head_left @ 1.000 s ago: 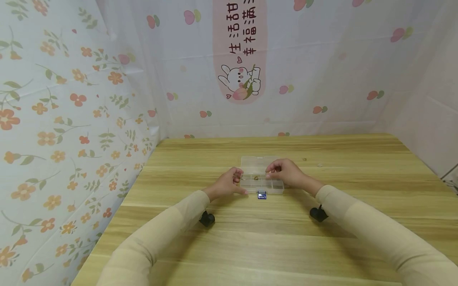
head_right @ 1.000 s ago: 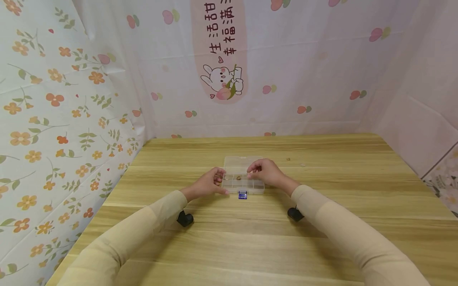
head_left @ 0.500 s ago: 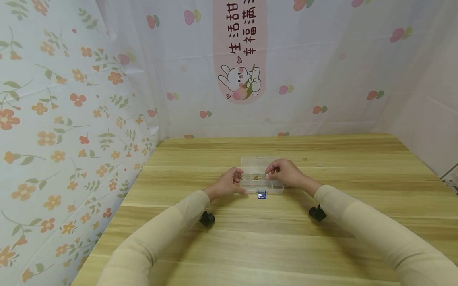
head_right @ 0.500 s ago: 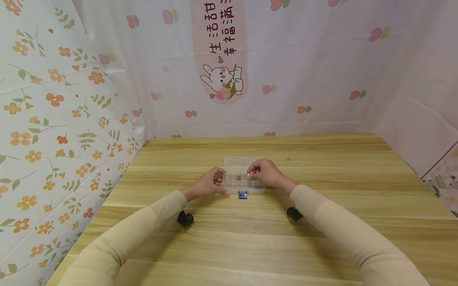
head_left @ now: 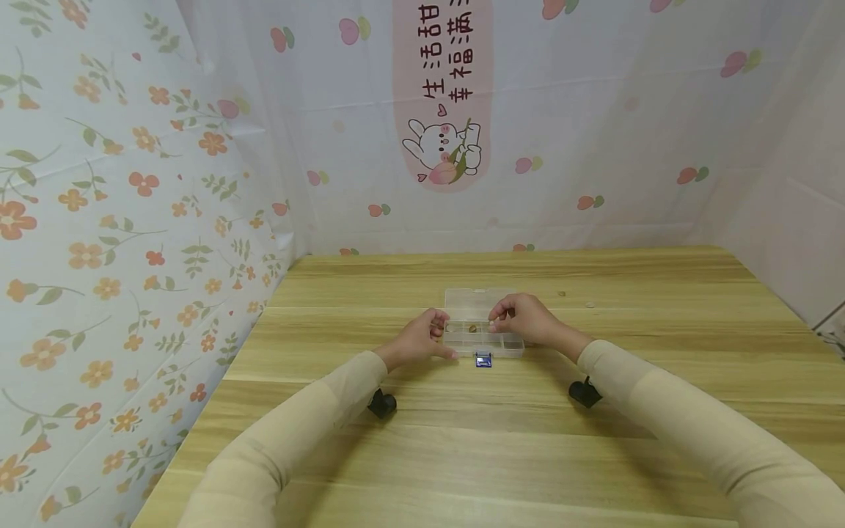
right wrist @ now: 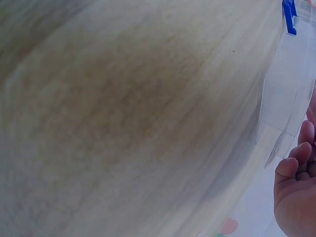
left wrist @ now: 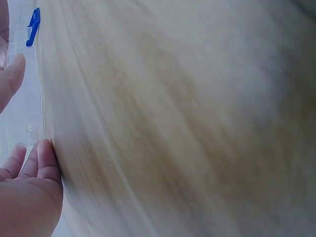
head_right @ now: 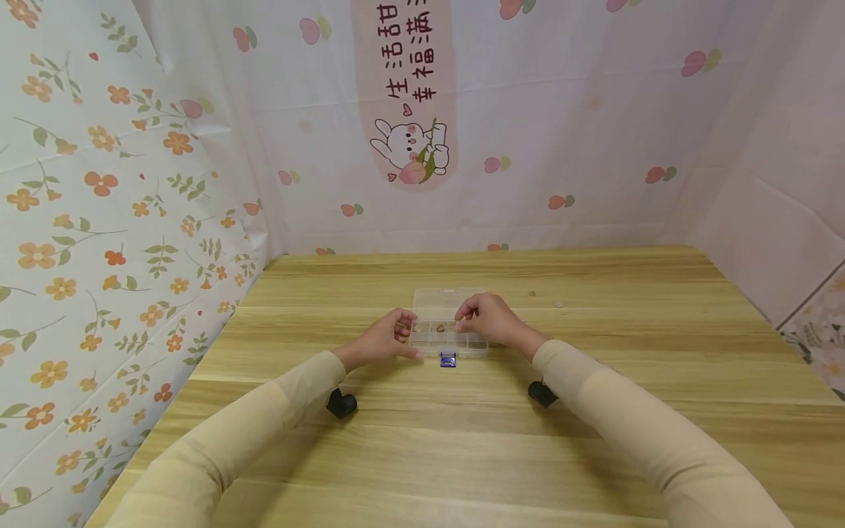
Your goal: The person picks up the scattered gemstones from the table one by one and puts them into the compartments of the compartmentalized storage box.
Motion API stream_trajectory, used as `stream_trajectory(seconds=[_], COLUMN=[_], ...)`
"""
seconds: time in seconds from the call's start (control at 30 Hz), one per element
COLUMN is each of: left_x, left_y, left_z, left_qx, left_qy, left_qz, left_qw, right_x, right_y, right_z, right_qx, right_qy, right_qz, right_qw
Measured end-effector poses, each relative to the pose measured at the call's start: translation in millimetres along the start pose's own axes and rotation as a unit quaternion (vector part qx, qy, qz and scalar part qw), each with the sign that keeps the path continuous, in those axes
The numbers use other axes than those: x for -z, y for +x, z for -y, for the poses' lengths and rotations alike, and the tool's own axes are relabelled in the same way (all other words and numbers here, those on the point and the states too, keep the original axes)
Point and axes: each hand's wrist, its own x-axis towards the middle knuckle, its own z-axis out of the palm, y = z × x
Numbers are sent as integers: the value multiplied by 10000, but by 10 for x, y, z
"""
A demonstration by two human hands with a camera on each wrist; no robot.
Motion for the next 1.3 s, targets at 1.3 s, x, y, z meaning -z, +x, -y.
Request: stream_trajectory(seconds=[1.3], left_x=[-10], left_y=[2], left_z=[5], left_qx=[-91], left_qy=[-143], left_qz=[11], left_qw=[9999], right_x=[419], right_y=[-187], right_z=[-215], right_qx=[-361], right_qy=[-41], right_qz=[-454], right_qw=[9983])
